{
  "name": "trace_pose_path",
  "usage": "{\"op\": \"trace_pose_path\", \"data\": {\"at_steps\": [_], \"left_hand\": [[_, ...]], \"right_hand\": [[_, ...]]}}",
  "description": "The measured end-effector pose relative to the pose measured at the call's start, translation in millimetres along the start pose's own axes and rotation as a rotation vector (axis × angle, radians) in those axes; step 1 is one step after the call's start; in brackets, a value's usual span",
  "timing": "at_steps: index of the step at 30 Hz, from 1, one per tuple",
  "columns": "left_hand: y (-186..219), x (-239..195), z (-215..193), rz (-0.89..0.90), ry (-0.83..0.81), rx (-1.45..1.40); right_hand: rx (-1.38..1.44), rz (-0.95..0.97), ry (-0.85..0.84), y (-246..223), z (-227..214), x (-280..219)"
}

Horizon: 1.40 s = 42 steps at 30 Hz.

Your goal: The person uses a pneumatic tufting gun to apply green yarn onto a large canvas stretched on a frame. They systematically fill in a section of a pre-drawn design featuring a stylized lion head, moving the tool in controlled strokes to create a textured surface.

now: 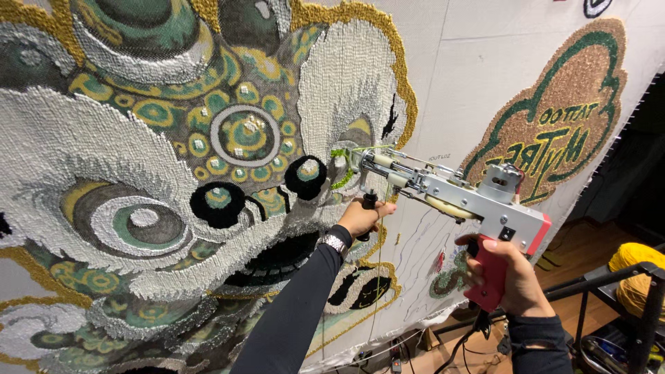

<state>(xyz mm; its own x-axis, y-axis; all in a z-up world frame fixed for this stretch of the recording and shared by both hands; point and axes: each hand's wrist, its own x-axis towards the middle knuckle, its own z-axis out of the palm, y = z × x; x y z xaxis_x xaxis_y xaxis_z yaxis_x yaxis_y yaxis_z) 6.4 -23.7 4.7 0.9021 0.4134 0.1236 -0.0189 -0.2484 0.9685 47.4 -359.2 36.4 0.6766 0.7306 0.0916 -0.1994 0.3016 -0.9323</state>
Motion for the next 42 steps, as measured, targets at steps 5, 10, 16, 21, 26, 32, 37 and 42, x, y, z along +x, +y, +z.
{"op": "trace_pose_path", "data": {"at_steps": [5,10,16,21,26,32,37,42], "left_hand": [[3,-4,6,-0.004,0.004,0.013],[7,-11,5,-0.005,-0.025,-0.094],[6,-14,2,-0.033,-0.021,-0.109],[5,-14,-1,-0.028,-0.011,-0.123],[3,-11,-4,-0.035,-0.001,-0.136],[-1,0,-14,-0.046,0.040,-0.133],[-6,10,-31,-0.011,0.066,-0.100],[0,10,-54,-0.100,0.110,-0.080]], "right_hand": [[0.042,0.010,0.006,2,-11,-3],[0.031,0.073,0.032,5,-12,6],[-0.009,0.117,0.045,-1,0,9],[-0.038,0.075,0.014,-3,6,9],[-0.040,0.056,-0.001,-3,11,13],[-0.054,0.077,0.064,-5,32,19],[-0.101,0.043,0.106,-8,63,20],[-0.139,-0.025,0.159,-2,102,17]]}}
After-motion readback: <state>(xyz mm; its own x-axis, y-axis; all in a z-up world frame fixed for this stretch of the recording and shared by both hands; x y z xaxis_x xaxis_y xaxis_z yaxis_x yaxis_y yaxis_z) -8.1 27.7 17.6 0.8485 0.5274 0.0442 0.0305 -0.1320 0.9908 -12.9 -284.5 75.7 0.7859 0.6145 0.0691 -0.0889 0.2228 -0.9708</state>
